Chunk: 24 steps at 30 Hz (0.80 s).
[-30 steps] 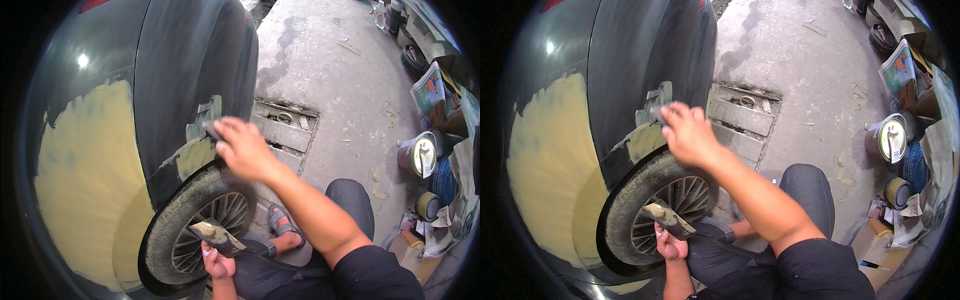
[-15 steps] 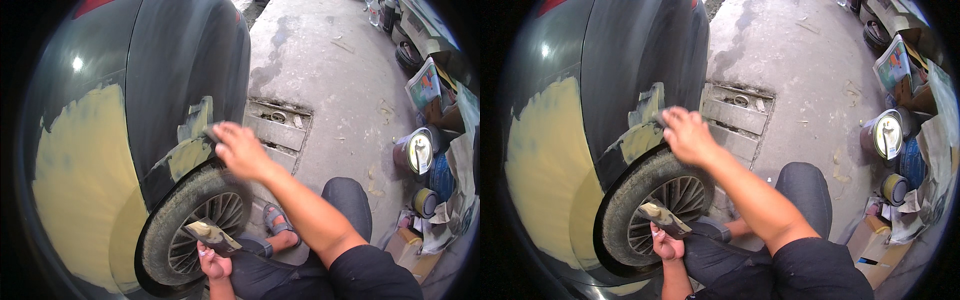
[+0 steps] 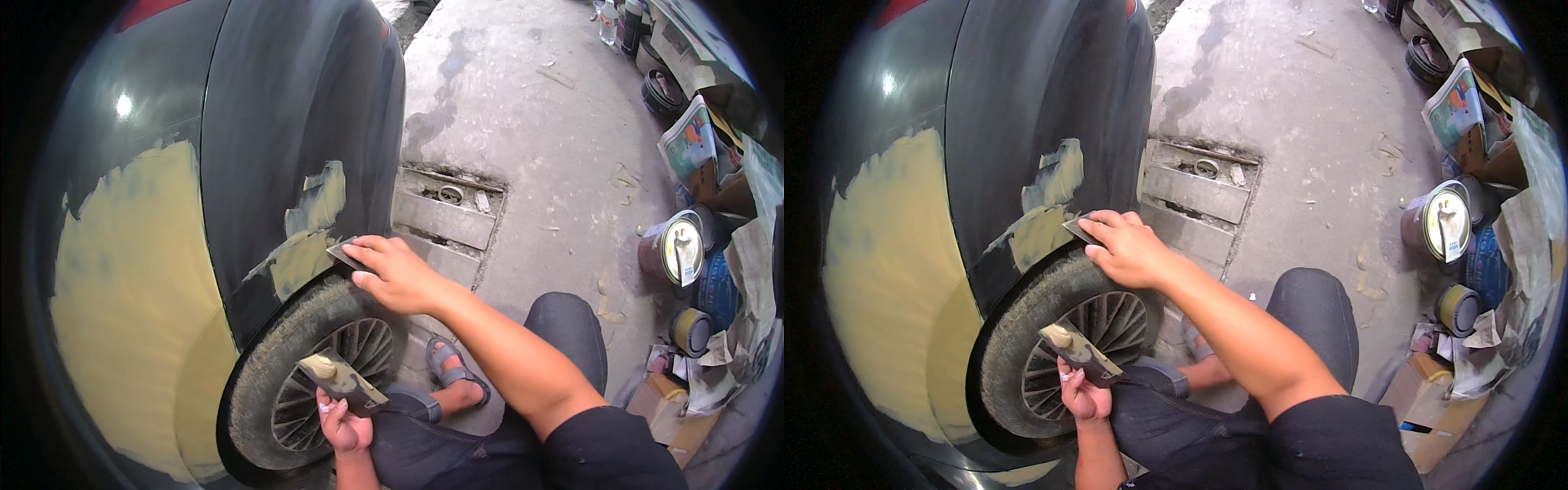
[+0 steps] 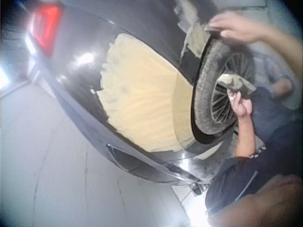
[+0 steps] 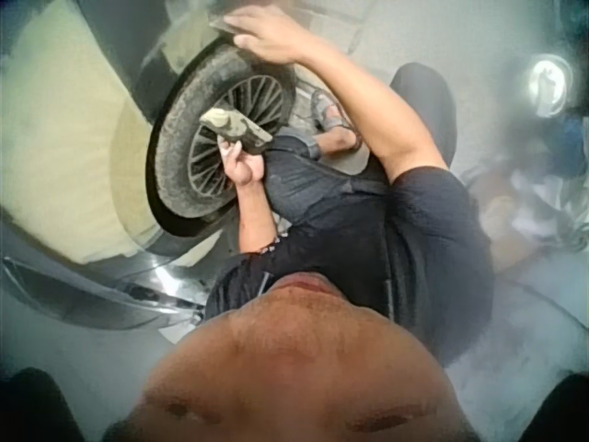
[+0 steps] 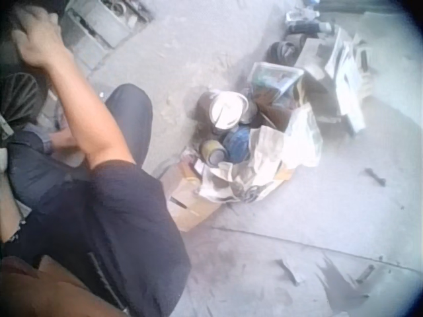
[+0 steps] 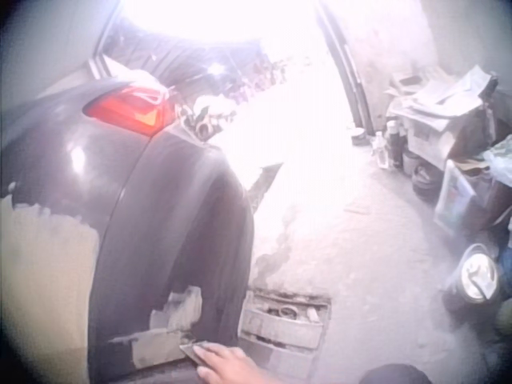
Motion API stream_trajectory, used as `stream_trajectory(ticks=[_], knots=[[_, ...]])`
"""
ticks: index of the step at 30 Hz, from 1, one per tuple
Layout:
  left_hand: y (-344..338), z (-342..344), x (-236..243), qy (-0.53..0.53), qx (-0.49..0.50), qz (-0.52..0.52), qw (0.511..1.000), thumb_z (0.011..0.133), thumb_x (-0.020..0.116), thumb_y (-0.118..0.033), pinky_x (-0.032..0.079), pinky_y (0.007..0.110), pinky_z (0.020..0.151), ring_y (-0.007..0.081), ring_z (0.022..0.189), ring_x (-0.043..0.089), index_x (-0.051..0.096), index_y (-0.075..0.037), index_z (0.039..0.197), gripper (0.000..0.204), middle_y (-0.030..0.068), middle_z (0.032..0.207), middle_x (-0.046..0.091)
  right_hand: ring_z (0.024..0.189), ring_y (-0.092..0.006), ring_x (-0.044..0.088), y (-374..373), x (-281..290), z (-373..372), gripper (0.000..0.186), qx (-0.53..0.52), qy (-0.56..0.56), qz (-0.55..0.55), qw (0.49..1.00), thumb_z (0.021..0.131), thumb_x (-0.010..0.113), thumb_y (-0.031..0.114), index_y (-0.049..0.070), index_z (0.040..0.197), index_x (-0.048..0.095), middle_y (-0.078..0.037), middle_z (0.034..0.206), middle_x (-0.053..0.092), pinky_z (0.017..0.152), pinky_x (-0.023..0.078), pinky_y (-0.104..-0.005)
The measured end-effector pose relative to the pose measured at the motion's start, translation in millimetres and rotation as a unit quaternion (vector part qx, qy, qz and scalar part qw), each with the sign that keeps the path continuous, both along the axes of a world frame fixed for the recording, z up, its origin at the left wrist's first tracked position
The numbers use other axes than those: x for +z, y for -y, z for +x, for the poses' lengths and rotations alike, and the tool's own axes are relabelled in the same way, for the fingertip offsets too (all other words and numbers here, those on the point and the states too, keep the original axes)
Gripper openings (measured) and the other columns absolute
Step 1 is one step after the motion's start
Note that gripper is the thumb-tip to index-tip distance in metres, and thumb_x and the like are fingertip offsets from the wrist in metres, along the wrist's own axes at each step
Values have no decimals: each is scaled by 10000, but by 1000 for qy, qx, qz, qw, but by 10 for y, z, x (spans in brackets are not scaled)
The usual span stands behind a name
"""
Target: The person applies body filler to the rear panel of a car using a spreader and sands the filler smooth using a sanding block.
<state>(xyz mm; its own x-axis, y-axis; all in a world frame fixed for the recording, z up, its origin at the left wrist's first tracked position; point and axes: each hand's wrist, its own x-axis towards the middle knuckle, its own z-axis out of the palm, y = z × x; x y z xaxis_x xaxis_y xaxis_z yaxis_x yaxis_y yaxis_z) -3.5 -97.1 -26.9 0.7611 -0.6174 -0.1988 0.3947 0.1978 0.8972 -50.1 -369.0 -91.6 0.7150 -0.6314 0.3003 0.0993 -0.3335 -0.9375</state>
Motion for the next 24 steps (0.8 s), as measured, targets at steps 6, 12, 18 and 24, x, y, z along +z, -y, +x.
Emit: stream_trajectory(ticks=[6, 12, 18, 24], knots=[[631, -56, 95, -21, -46, -49, 998, 881, 474, 25, 377, 430, 1073, 265, 1239, 488, 398, -78, 1365, 501, 113, 1335, 501, 1206, -331, 491, 52, 422, -699, 472, 126, 153, 1, 980, 887, 618, 254, 77, 1317, 540, -175, 1304, 504, 1021, 396, -400], [838, -154, 214, -15, -26, -48, 998, 901, 468, 13, 389, 416, 1059, 249, 1209, 502, 416, -80, 1346, 458, 105, 1298, 521, 1246, -342, 457, -441, 308, -1019, 497, 213, 121, -12, 970, 868, 653, 219, 68, 1326, 533, -188, 1361, 457, 1026, 382, -418], [559, -16, 277, -13, -18, -47, 999, 898, 460, 40, 391, 394, 1058, 234, 1205, 512, 413, -86, 1368, 490, 89, 1323, 521, 1232, -391, 428, -16, -226, -599, 517, 18, 12, -124, 992, 900, 587, 246, 52, 1363, 467, -203, 1375, 432, 1050, 343, -463], [111, 78, 260, -31, 3, -27, 999, 860, 465, 54, 367, 426, 1065, 250, 1221, 482, 381, -54, 1386, 543, 107, 1342, 486, 1219, -419, 414, 659, 121, 325, 532, -147, -24, -25, 989, 943, 503, 281, 30, 1397, 384, -215, 1402, 384, 1053, 348, -436]])
